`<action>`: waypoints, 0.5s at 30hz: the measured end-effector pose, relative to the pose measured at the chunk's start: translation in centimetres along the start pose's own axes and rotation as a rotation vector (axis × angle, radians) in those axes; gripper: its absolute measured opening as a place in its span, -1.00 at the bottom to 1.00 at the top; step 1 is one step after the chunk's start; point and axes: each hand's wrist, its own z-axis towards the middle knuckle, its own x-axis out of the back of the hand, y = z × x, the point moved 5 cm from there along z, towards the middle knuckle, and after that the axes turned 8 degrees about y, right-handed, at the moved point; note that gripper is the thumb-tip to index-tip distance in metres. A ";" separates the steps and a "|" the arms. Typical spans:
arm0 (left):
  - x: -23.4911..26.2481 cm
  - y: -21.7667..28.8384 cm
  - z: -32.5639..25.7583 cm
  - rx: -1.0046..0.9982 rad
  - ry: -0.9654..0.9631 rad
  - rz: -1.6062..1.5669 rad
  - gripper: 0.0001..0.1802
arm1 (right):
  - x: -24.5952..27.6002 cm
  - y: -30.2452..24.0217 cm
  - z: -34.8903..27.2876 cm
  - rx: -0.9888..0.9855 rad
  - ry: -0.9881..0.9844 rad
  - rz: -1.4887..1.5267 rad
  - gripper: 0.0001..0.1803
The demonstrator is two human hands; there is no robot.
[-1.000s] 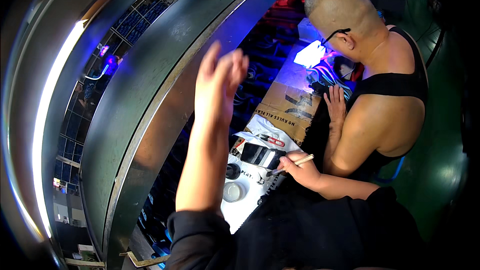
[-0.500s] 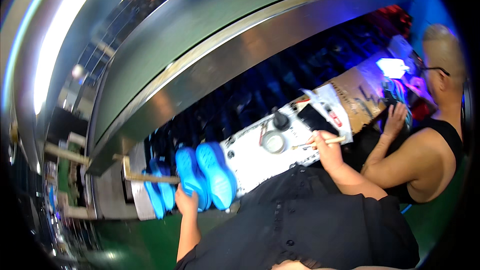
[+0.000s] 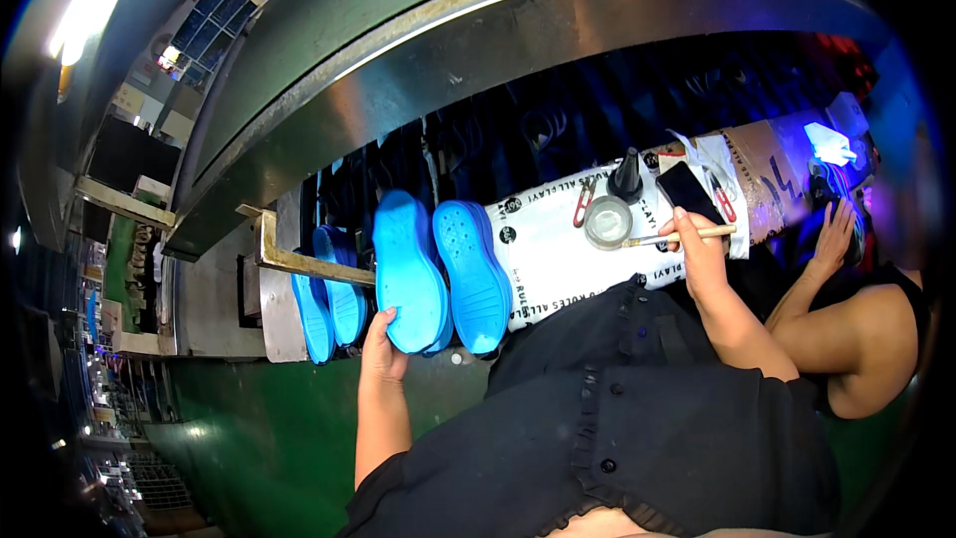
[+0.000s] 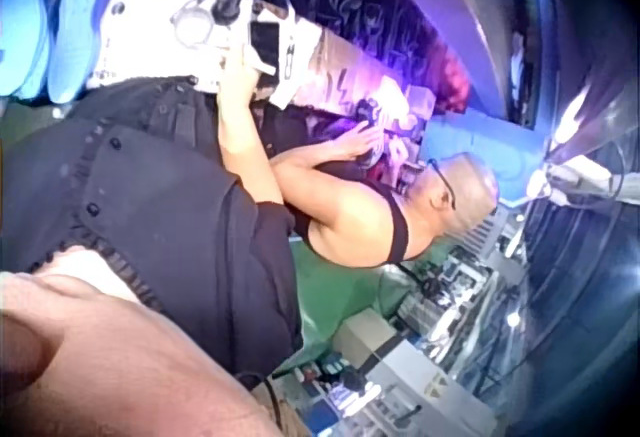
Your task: The person paints the soles of blue clog-style shoes using a small brush and a container of white paint. They repeatedly dip the brush into the paint and apply it to the textured bottom of the shoes, handling them one at a time from a stack.
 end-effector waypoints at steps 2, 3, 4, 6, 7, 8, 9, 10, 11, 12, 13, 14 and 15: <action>-2.6 -1.6 -1.1 -0.113 -0.036 -0.124 -0.43 | -0.3 -0.2 -0.2 -0.002 0.023 -0.022 -0.65; -3.9 -2.3 -2.1 -0.133 -0.087 -0.025 -0.44 | -0.4 -0.3 -0.1 -0.004 0.005 0.015 -0.66; -5.4 -2.9 -3.3 -0.153 -0.140 0.068 -0.45 | -0.5 -0.5 0.0 0.000 -0.027 0.016 -0.66; -9.4 -3.9 -4.5 -0.222 -0.194 0.161 -0.57 | -0.7 -1.0 0.2 -0.001 -0.074 0.004 -0.64; -10.3 -4.2 -4.3 -0.268 -0.198 0.271 -0.62 | -0.8 -1.8 0.1 0.015 -0.095 0.027 -0.63; -11.4 -4.7 -3.8 -0.315 -0.212 0.375 -0.67 | -0.9 -2.8 -0.1 0.035 -0.113 0.045 -0.62; -12.7 -5.0 -3.5 -0.357 -0.210 0.371 -0.71 | -0.8 -3.7 -0.6 0.052 -0.115 0.053 -0.62; -13.8 -5.1 -3.3 -0.406 -0.184 0.363 -0.74 | -1.5 -4.6 -0.9 0.065 -0.143 0.065 -0.62; -14.4 -5.4 -2.5 -0.429 -0.181 0.420 -0.74 | -3.1 -6.8 -1.9 0.185 -0.246 -0.007 -0.60; -15.9 -4.9 -3.2 -0.458 -0.168 0.385 -0.75 | -3.3 -7.1 -2.4 0.203 -0.262 -0.014 -0.60; -17.0 -4.5 -3.6 -0.461 -0.189 0.391 -0.73 | -3.5 -7.7 -3.0 0.272 -0.279 -0.079 -0.61; -17.8 -4.4 -3.9 -0.464 -0.210 0.397 -0.71 | -3.7 -8.2 -3.5 0.341 -0.296 -0.145 -0.62; -18.3 -4.6 -3.9 -0.492 -0.222 0.402 -0.71 | -3.8 -8.2 -3.7 0.436 -0.330 -0.197 -0.65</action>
